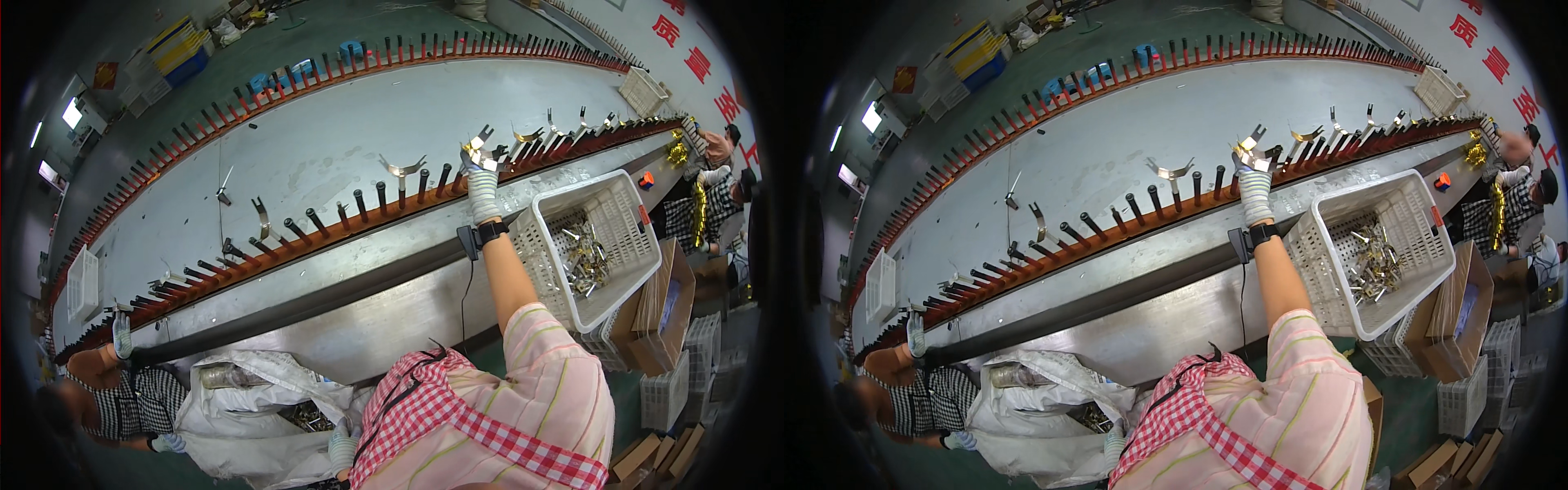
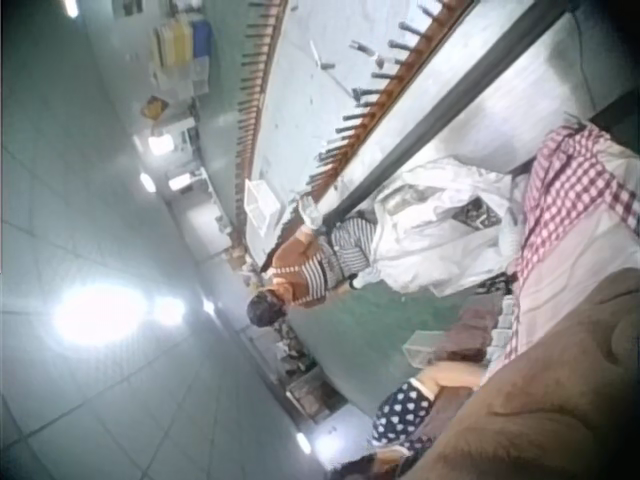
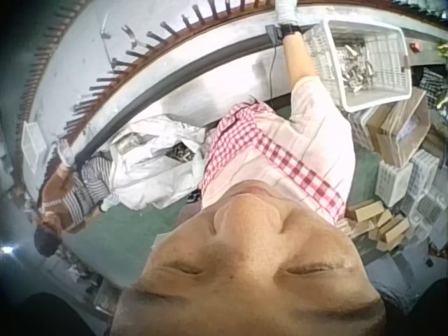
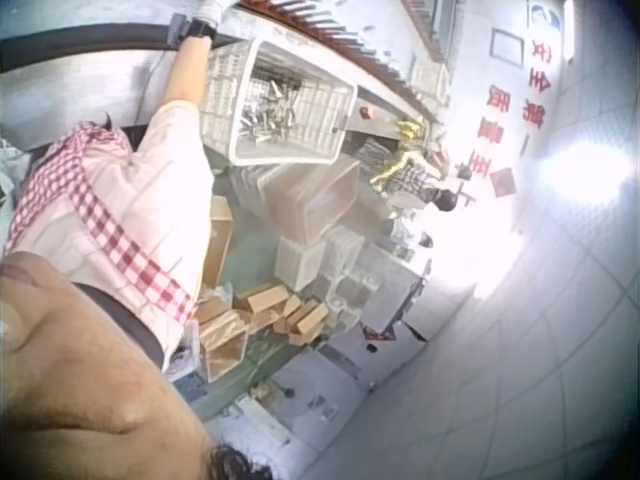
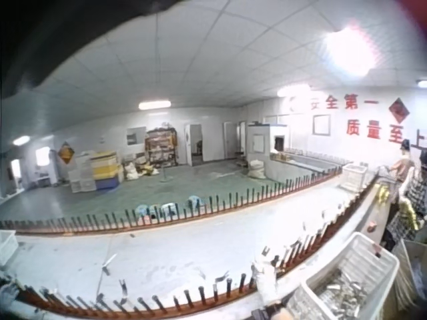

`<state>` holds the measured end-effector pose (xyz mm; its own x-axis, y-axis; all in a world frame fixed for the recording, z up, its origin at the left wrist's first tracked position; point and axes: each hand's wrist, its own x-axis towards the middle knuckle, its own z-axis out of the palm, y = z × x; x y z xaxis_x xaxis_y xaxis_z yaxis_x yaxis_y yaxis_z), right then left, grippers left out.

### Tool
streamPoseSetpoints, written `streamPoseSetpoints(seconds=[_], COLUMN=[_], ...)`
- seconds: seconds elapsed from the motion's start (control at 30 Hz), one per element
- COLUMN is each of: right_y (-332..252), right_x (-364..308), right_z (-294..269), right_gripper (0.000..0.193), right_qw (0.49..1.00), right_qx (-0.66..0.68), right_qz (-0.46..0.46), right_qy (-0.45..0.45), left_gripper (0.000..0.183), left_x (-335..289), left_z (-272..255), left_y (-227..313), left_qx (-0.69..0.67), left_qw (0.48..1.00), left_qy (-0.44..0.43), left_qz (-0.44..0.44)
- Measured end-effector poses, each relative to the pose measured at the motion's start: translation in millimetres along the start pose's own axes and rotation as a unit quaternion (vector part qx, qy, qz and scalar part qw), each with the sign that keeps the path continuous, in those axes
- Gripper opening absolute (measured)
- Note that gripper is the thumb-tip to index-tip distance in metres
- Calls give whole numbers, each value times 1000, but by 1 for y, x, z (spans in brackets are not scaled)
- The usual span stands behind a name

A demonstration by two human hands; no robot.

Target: Unloading small manufactured parts from an assembly line rack and placing them into a plastic crate.

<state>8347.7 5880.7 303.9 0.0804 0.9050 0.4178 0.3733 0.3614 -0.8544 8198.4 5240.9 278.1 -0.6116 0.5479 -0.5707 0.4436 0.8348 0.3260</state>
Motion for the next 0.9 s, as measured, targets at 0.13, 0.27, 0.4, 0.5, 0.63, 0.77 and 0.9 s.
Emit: streamPoseSetpoints(seconds=[0.13, 0.27, 0.4, 0.5, 0.63, 0.77, 0.9], right_y=[-56, -27, 8, 61, 117, 127, 143], right_x=[0, 16, 52, 85, 124, 148, 157], right_z=[-45, -91, -120, -142, -133, -142, -138], right_gripper=[21, 21, 14, 16, 37, 39, 32], right_qw=[979, 995, 910, 955, 959, 978, 988], right_qx=[197, 24, 320, 146, -88, -113, -109], right_qz=[22, -5, -8, 70, 173, 145, 48], right_qy=[-35, 100, 264, 248, 208, 95, 95], left_gripper=[49, 48, 48, 49, 50, 50, 49], left_x=[1, -1, -12, -14, -17, -22, -29], left_z=[19, 37, 48, 59, 81, 88, 102], left_y=[13, 43, 80, 97, 108, 142, 162], left_qx=[5, -8, -17, -8, -13, -29, -34], left_qw=[1000, 1000, 1000, 1000, 999, 999, 999], left_qy=[0, 5, 14, 4, 28, 22, 16], left_qz=[14, 7, -1, -7, 19, 10, -6])
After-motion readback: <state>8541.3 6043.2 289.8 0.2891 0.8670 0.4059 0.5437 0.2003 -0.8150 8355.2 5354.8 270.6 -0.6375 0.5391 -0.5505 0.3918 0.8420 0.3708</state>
